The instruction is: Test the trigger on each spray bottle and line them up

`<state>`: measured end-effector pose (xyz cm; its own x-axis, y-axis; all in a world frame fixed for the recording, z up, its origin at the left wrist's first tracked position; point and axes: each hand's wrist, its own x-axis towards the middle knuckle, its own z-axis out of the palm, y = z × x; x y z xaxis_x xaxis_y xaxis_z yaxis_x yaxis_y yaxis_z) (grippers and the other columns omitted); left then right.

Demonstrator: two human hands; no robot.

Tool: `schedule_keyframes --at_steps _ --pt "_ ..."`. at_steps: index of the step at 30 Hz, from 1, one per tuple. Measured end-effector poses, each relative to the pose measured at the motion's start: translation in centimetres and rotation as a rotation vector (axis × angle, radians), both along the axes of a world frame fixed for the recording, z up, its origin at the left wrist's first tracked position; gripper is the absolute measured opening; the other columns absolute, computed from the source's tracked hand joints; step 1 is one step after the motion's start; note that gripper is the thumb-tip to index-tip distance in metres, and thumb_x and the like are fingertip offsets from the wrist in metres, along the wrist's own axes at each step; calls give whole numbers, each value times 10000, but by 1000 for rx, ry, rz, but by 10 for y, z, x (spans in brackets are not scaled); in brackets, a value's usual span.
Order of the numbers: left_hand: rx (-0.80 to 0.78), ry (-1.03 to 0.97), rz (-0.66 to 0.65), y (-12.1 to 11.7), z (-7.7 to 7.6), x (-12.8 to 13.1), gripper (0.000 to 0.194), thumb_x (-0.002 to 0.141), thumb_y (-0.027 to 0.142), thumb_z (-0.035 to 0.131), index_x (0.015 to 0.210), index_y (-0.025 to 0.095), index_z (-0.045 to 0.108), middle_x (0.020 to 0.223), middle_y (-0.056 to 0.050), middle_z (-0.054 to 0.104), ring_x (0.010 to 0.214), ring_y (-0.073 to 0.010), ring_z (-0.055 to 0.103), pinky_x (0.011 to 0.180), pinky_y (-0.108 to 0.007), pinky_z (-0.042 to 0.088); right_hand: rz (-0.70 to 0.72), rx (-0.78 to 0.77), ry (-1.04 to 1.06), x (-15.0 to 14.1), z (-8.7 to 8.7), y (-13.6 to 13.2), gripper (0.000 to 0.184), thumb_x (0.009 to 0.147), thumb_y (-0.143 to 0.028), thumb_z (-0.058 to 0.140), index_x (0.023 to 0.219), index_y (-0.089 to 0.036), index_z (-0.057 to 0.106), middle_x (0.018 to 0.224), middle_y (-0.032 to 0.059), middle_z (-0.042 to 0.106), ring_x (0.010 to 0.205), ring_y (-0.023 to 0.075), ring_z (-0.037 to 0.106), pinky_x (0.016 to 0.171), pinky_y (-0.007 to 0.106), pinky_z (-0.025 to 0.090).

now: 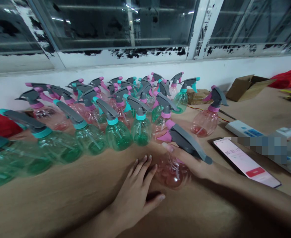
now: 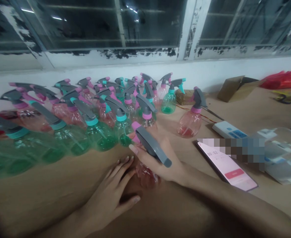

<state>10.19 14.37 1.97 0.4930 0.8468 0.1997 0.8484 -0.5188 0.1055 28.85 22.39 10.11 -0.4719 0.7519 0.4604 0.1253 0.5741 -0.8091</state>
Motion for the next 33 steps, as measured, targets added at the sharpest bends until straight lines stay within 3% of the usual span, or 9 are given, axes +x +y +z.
schedule_keyframes --at_steps 4,9,11,16,20,27,33 --pt "5 -18 0 0 0 0 595 864 526 516 1304 132 446 1439 -161 336 1325 -319 282 1034 -512 302 16 -31 23 0 0 -1 169 834 -291 544 679 -227 528 600 -35 490 533 111 498 483 246 456" --pt "4 -16 -2 1 2 0 588 858 530 522 1288 133 463 1429 -158 352 1321 -318 292 1033 -513 304 10 -23 49 0 1 -1 147 823 -268 556 686 -215 554 794 11 593 759 147 588 740 313 506" --pt "2 -10 -2 1 2 1 593 860 532 518 1290 128 461 1428 -162 353 1322 -319 289 1037 -513 299 -3 -36 33 0 0 0 115 820 -278 566 721 -219 563 818 16 603 775 154 595 767 322 507" --pt "-3 -8 5 0 1 1 607 866 529 514 1310 122 440 1425 -162 358 1333 -313 268 1047 -508 286 -4 -91 13 1 -2 0 87 811 -306 580 866 -240 570 715 -1 576 646 153 568 582 284 518" --pt "-9 -14 3 0 2 1 592 865 525 517 1300 129 451 1429 -157 355 1331 -314 272 1043 -508 293 29 -80 -3 2 -3 -1 96 820 -296 567 741 -241 562 601 -30 510 581 137 535 518 256 488" --pt "-2 11 3 1 2 1 618 866 544 501 1315 124 434 1440 -171 330 1330 -316 273 1043 -514 289 -2 -37 29 1 -1 -1 61 821 -281 558 851 -238 589 857 17 605 804 167 590 743 317 511" --pt "-7 22 2 1 2 1 626 870 545 496 1317 110 435 1435 -182 333 1328 -321 275 1039 -519 294 -44 19 23 1 0 -1 56 803 -274 581 856 -253 582 767 -8 591 729 159 588 741 331 508"
